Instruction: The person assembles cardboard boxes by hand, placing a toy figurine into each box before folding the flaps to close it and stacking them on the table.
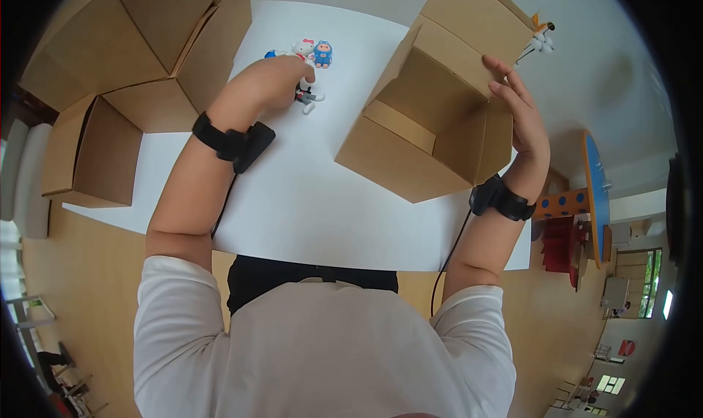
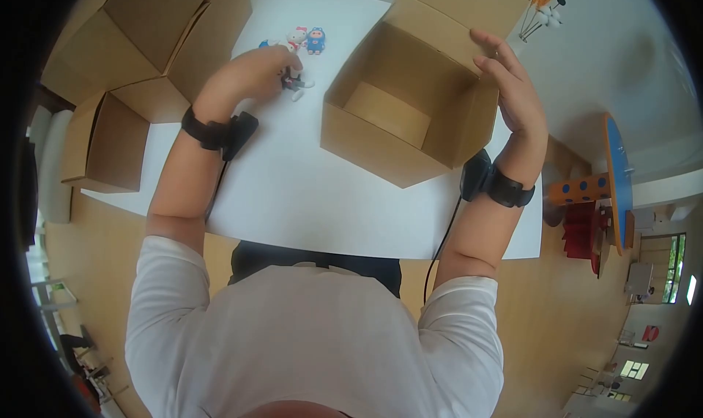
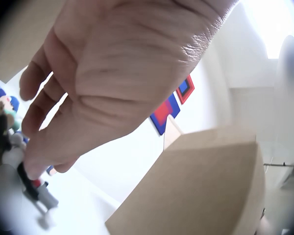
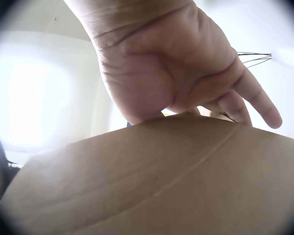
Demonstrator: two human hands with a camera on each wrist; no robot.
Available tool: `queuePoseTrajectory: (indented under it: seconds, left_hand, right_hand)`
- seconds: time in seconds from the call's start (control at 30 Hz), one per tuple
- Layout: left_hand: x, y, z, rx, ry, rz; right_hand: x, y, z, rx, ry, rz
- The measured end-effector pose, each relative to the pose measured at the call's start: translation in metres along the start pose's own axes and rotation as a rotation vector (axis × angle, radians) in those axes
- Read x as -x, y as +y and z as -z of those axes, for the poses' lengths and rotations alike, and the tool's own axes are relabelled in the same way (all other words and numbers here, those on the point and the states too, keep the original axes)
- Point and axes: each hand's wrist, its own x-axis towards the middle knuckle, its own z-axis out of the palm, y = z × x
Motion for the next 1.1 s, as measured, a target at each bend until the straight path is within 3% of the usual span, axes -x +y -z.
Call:
queuePoseTrajectory:
  seconds: [0.03, 0.07, 0.33, 0.43, 0.5, 0.57, 0.7, 0.77, 0.87, 0.97, 1.07, 1.1]
  left_hand:
    - [-0.003, -0.001, -0.013, -0.082, -0.002, -0.036]
    - [-0.003, 0.002, -0.024, -0.192, 0.146, -0.06]
    - [-0.025, -0.019, -0.036, -0.241, 0.129, -0.114]
    - [0.008, 0.028, 0.039, 0.128, 0.181, 0.106]
    - [0.033, 0.041, 0.072, 0.262, 0.535, 0.025]
    - [0.063, 0.082, 0.103, 0.274, 0.666, -0.104]
    - [0.083, 0.173, 0.1, -0.134, 0.548, -0.545]
    - [0.084, 0.199, 0.085, -0.29, 0.34, -0.523]
    - [0.064, 0.204, 0.07, -0.486, 0.053, -0.351]
    - [0.033, 0.18, 0.052, -0.602, -0.002, -0.368]
    - [0.012, 0.185, 0.046, -0.671, -0.264, -0.169]
    - [0.01, 0.18, 0.042, -0.669, -0.229, -0.216]
  right_hand:
    - [0.003, -0.002, -0.002, 0.037, -0.009, 0.017]
    - [0.006, -0.005, -0.004, 0.076, -0.015, 0.034]
    - [0.014, -0.011, -0.004, 0.23, -0.146, 0.094]
    - [0.019, -0.015, -0.007, 0.179, -0.13, 0.068]
    - [0.02, -0.018, -0.012, 0.209, -0.107, 0.061]
    - [0.018, -0.017, -0.016, 0.201, -0.125, 0.064]
    - [0.014, -0.014, -0.024, 0.222, -0.153, 0.109]
    - [0.013, -0.012, -0.027, 0.208, -0.175, 0.135]
    - [0.013, -0.012, -0.032, 0.195, -0.181, 0.122]
    - [0.015, -0.017, -0.036, 0.282, -0.17, 0.138]
    - [0.016, -0.017, -0.039, 0.258, -0.179, 0.162]
    - [0.016, -0.018, -0.04, 0.26, -0.183, 0.152]
